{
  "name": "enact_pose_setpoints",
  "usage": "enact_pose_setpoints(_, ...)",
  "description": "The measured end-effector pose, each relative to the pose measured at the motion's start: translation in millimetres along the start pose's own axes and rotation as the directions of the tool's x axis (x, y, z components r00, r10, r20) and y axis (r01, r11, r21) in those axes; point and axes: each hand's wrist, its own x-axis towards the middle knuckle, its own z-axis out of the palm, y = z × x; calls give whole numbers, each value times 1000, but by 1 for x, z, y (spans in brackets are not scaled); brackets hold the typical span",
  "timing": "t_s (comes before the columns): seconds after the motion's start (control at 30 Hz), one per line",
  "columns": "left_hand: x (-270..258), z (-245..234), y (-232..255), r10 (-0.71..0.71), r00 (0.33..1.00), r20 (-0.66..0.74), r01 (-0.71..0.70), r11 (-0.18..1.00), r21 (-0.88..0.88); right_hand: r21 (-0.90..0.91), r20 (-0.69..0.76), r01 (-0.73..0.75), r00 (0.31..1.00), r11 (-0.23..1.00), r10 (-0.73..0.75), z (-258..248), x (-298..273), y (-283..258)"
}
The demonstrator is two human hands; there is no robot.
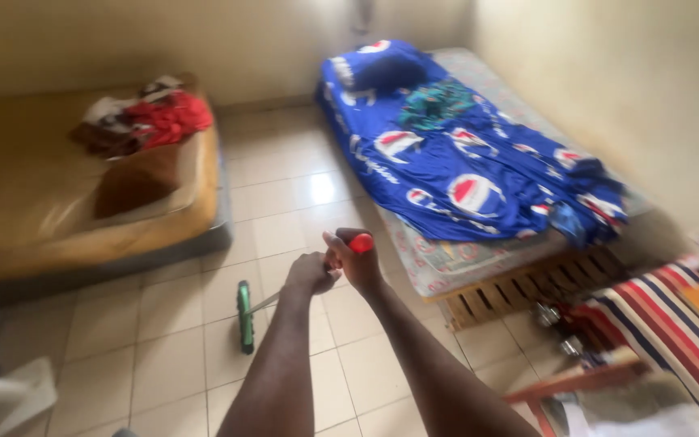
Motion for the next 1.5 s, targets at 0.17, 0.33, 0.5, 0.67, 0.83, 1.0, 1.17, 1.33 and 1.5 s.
enact_pose_setpoints(0.17, 0, -3, 13, 101, 988, 114, -101, 995, -3, -79, -117, -46, 992, 996, 37, -3, -17, -6)
enact_pose_setpoints(0.33, -20, 30, 45, 183, 971, 154, -153, 970, -190, -150, -263, -106, 963, 983, 64, -21, -61, -22)
enact_pose_setpoints(0.5, -60, 56, 111, 398, 905, 151, -315, 865, -390, -170, -490, -116, 871, 979, 18, -66, -133, -44)
enact_pose_setpoints(0.67, -69, 160, 191, 634, 766, 105, -551, 732, -401, -194, -689, -145, 724, 970, -30, -126, -214, -81)
enact_pose_setpoints(0.83, -158, 158, 268, 638, 721, 272, -431, 720, -544, -280, -839, -335, 540, 900, -60, -127, -284, -166)
enact_pose_setpoints(1.0, -178, 223, 306, 835, 548, -50, -713, 434, -550, -187, -814, -180, 579, 966, -49, -143, -328, -199)
enact_pose_setpoints(1.17, -169, 174, 322, 819, 506, 271, -589, 557, -585, -134, -848, -26, 520, 991, -101, -145, -318, -198)
enact_pose_setpoints(1.33, -168, 124, 303, 714, 625, 315, -581, 695, -424, -155, -897, 50, 411, 987, -162, -145, -305, -152)
enact_pose_setpoints(1.5, -101, 278, 266, 563, 826, 7, -554, 815, -171, -175, -907, 34, 383, 984, -174, -132, -327, -75)
